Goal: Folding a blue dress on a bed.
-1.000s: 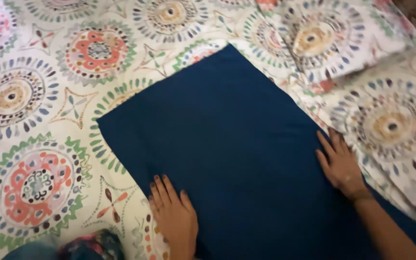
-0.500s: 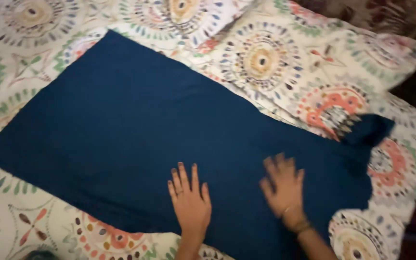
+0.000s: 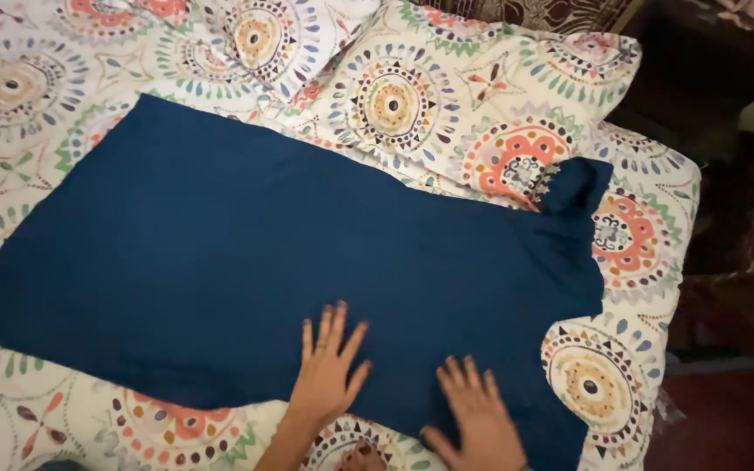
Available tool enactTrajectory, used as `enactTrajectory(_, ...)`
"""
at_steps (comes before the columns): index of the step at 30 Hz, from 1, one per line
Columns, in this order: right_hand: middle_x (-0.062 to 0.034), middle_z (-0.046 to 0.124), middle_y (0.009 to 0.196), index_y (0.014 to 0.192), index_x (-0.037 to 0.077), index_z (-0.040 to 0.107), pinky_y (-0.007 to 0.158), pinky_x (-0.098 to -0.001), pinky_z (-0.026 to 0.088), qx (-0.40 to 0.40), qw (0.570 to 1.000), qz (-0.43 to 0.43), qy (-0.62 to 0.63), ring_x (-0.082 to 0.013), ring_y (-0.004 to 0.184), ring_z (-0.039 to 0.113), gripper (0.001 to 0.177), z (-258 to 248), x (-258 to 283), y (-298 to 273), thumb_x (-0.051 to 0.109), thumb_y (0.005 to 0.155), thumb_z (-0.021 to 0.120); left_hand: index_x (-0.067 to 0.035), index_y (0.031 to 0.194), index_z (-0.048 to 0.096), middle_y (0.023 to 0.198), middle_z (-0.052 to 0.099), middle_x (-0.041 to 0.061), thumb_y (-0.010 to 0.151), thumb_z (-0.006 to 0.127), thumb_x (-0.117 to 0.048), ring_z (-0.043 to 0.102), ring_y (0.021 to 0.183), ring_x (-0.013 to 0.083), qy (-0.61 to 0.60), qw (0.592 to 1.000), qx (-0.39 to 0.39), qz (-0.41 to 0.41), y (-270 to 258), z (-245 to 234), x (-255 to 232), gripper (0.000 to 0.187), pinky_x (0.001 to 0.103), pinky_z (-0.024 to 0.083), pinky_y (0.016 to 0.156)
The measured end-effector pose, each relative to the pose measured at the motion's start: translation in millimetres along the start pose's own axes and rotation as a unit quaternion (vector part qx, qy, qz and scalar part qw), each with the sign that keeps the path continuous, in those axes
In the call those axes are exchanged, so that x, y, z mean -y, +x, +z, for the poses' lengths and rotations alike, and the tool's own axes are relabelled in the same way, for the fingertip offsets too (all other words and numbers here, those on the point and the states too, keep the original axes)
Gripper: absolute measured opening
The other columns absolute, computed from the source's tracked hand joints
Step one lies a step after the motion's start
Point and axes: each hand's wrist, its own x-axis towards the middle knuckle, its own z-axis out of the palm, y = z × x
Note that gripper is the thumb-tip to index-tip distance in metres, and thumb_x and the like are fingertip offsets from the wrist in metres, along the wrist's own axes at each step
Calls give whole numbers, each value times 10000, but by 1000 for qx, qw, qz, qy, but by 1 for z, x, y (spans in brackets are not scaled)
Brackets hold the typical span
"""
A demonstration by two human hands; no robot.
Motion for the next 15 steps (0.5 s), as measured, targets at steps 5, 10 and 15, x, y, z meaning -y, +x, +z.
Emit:
enactTrajectory(5, -271, 172, 1644, 1550, 1, 244, 1173, -629, 97, 149, 989, 17, 6, -482, 1516, 137, 1039, 21, 24, -14, 526, 818, 763, 0, 1481, 415, 1604, 215, 270, 887, 638, -487, 173, 1514, 425, -60, 964, 190, 177, -19, -31, -7, 800, 600, 91, 1168)
enactTrajectory(10, -276, 231, 1666, 1583, 16, 277, 1169, -555, 173, 102, 995, -1, -25, -459, 1533, 216, 939, 64, 7, -35, 265, 782, 699, 10, 1395, 559, 1563, 400, 284, 985, 569, -313, 393, 1439, 413, 40, 957, 133, 255, -51, 9, 13, 521, 544, 270, 1179)
enactTrajectory(15, -259, 385, 1536, 1481, -54, 330, 1173, -502, 283, 48, 987, 95, -120, -391, 1453, 350, 741, 82, 5, -62, 91, 799, 583, 15, 1200, 643, 1343, 612, 285, 856, 578, -129, 614, 1253, 397, 160, 951, 48, 262, -49, 33, 3, 379, 487, 459, 1062)
